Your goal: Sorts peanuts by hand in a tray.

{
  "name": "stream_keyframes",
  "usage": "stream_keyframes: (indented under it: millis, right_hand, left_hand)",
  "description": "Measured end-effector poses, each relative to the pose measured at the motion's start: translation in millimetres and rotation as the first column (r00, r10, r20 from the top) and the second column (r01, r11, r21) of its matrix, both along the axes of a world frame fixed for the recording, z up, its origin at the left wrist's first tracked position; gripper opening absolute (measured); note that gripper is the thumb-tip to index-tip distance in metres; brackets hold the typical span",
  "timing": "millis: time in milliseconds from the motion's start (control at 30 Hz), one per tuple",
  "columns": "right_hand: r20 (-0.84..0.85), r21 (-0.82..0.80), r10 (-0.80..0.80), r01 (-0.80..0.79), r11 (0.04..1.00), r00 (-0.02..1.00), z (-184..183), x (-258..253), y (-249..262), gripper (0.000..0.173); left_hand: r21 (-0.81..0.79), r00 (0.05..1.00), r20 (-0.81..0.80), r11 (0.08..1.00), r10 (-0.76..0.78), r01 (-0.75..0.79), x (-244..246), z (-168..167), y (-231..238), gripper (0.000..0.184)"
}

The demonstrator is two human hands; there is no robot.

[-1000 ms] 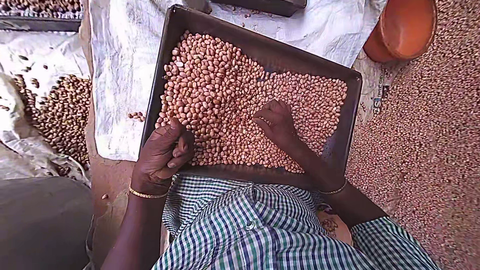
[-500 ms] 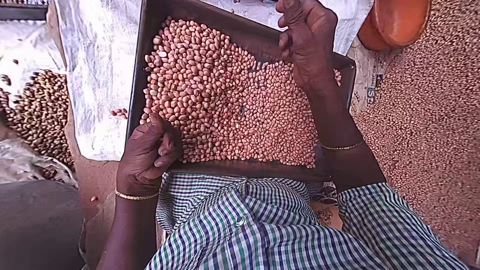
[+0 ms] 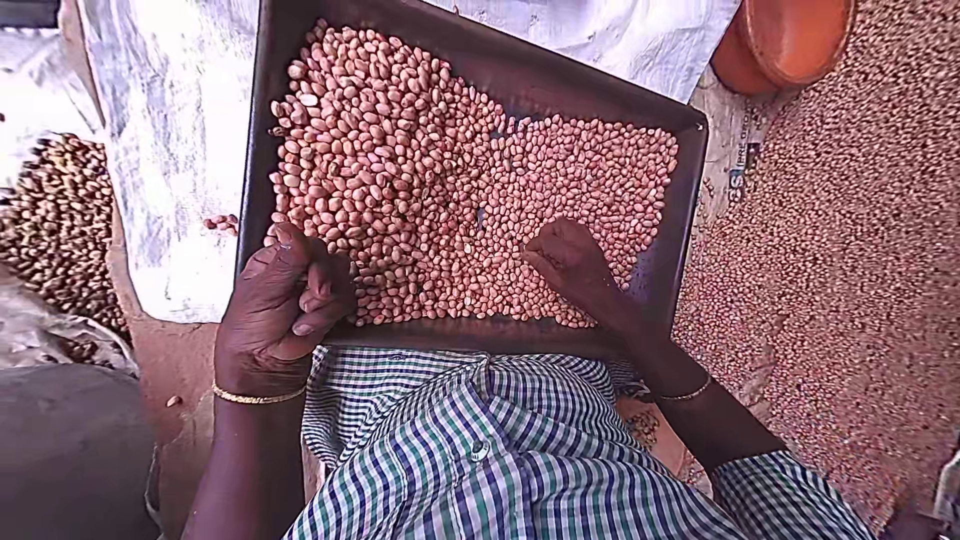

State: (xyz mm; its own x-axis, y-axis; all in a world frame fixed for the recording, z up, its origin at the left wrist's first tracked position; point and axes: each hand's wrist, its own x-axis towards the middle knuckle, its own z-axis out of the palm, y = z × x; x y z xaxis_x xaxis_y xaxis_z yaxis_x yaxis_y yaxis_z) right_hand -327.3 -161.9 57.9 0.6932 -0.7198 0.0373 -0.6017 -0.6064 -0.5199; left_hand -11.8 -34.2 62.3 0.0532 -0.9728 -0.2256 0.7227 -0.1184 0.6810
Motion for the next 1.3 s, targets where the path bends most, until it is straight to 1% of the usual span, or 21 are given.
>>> stream_keyframes:
  millis: [33, 100, 133, 200, 267, 300, 367, 433, 500, 567, 667, 733, 833, 900, 967, 1033, 1067, 1100, 1167, 1233, 1300]
  right_hand:
    - [0.106, 0.091, -0.096, 0.086, 0.992, 0.99, 7.6, 0.7, 0.2, 0.013]
    - [0.376, 0.284, -0.264, 0.161, 0.945, 0.888, 28.1, 17.3, 3.5, 0.008]
    - [0.474, 0.315, -0.268, 0.122, 0.941, 0.839, 39.6, 33.3, 10.4, 0.01]
    - [0.549, 0.238, -0.109, -0.03, 0.971, 0.829, 51.4, 71.3, 24.9, 0.019]
    - [0.517, 0.118, 0.056, -0.136, 0.984, 0.854, 50.5, 99.9, 29.3, 0.03]
    - [0.494, 0.093, 0.059, -0.121, 0.988, 0.867, 51.5, 102.2, 24.4, 0.028]
    - [0.435, 0.061, -0.064, 0.042, 0.997, 0.898, 51.5, 85.5, -7.8, 0.025]
    - [0.352, -0.055, -0.158, 0.189, 0.98, 0.922, 26.4, 50.5, -66.7, 0.031]
    - [0.2, -0.133, -0.129, 0.157, 0.979, 0.971, 9.1, 18.8, -112.9, 0.038]
    - [0.124, -0.137, -0.092, 0.109, 0.985, 0.988, 10.8, 1.6, -128.4, 0.037]
    - [0.241, 0.033, -0.207, 0.205, 0.978, 0.948, 23.0, -10.3, -104.1, 0.024]
    - [0.182, 0.109, -0.175, 0.157, 0.982, 0.967, 31.4, -24.2, -60.6, 0.018]
    - [0.03, 0.02, -0.1, 0.099, 0.995, 0.995, 18.4, -42.0, -19.1, 0.019]
    - [-0.048, -0.031, -0.101, 0.099, 0.995, 0.994, 4.3, -46.4, -8.9, 0.023]
    - [-0.056, -0.069, -0.108, 0.104, 0.992, 0.993, -3.6, -46.4, -7.4, 0.019]
    - [0.083, -0.025, -0.179, 0.182, 0.983, 0.98, 0.1, -43.7, -7.0, 0.014]
    - [0.197, 0.053, -0.245, 0.239, 0.97, 0.949, 5.2, -40.4, -6.0, 0.012]
    - [0.331, 0.152, -0.31, 0.274, 0.95, 0.891, 12.7, -33.7, -5.0, 0.011]
    - [0.58, 0.3, -0.358, 0.216, 0.929, 0.732, 31.0, -3.5, 4.0, 0.009]
    - [0.701, 0.279, -0.25, 0.065, 0.958, 0.669, 42.0, 43.2, 21.0, 0.013]
    - [0.654, 0.189, -0.054, -0.094, 0.978, 0.755, 44.2, 82.7, 33.4, 0.027]
  left_hand:
    - [-0.011, 1.0, -0.016, 1.0, 0.008, -0.009, 0.6, -1.2, 1.3, 0.048]
    - [-0.039, 0.999, -0.014, 0.998, -0.04, 0.039, 4.2, -5.1, 4.0, 0.048]
    - [-0.014, 0.996, 0.021, 0.996, -0.09, 0.09, 5.2, -5.9, 5.1, 0.051]
    - [0.089, 0.971, 0.075, 0.971, -0.228, 0.221, 3.6, -4.4, 0.4, 0.058]
    - [0.18, 0.944, 0.081, 0.936, -0.321, 0.303, 1.6, -1.3, -4.4, 0.057]
    - [0.202, 0.942, 0.083, 0.931, -0.327, 0.305, 2.8, -0.5, -5.0, 0.057]
    - [0.213, 0.961, 0.079, 0.947, -0.263, 0.242, 4.7, -1.5, -3.9, 0.053]
    - [0.162, 0.984, 0.051, 0.973, -0.174, 0.163, 4.5, -5.0, -1.3, 0.049]
    - [0.104, 0.99, 0.036, 0.986, -0.135, 0.131, 4.9, -9.0, -0.2, 0.045]
    - [0.05, 0.989, 0.033, 0.989, -0.143, 0.141, 5.9, -10.5, -0.6, 0.044]
    - [0.023, 0.99, 0.043, 0.991, -0.132, 0.131, 7.6, -10.9, 0.1, 0.043]
    - [0.048, 0.992, 0.04, 0.992, -0.115, 0.113, 7.3, -8.7, 0.3, 0.042]
    - [0.076, 0.992, 0.06, 0.992, -0.108, 0.104, 8.2, -9.7, 1.3, 0.042]
    - [0.061, 0.991, 0.065, 0.992, -0.118, 0.114, 10.0, -13.1, 2.1, 0.042]
    - [0.048, 0.992, 0.06, 0.993, -0.11, 0.107, 10.7, -14.9, 2.0, 0.044]
    - [0.023, 0.994, 0.026, 0.995, -0.102, 0.102, 9.4, -12.7, 1.5, 0.044]
    - [0.009, 0.995, 0.002, 0.995, -0.095, 0.095, 9.4, -11.2, 1.8, 0.044]
    - [-0.001, 0.996, -0.008, 0.996, -0.087, 0.087, 9.5, -10.5, 2.2, 0.045]
    - [0.019, 0.995, 0.032, 0.995, -0.096, 0.096, 8.6, -9.3, 3.9, 0.047]
    - [0.103, 0.973, 0.111, 0.976, -0.202, 0.191, 7.8, -8.4, 0.2, 0.051]
    - [0.172, 0.918, 0.159, 0.926, -0.364, 0.337, 4.3, -5.7, -5.1, 0.051]
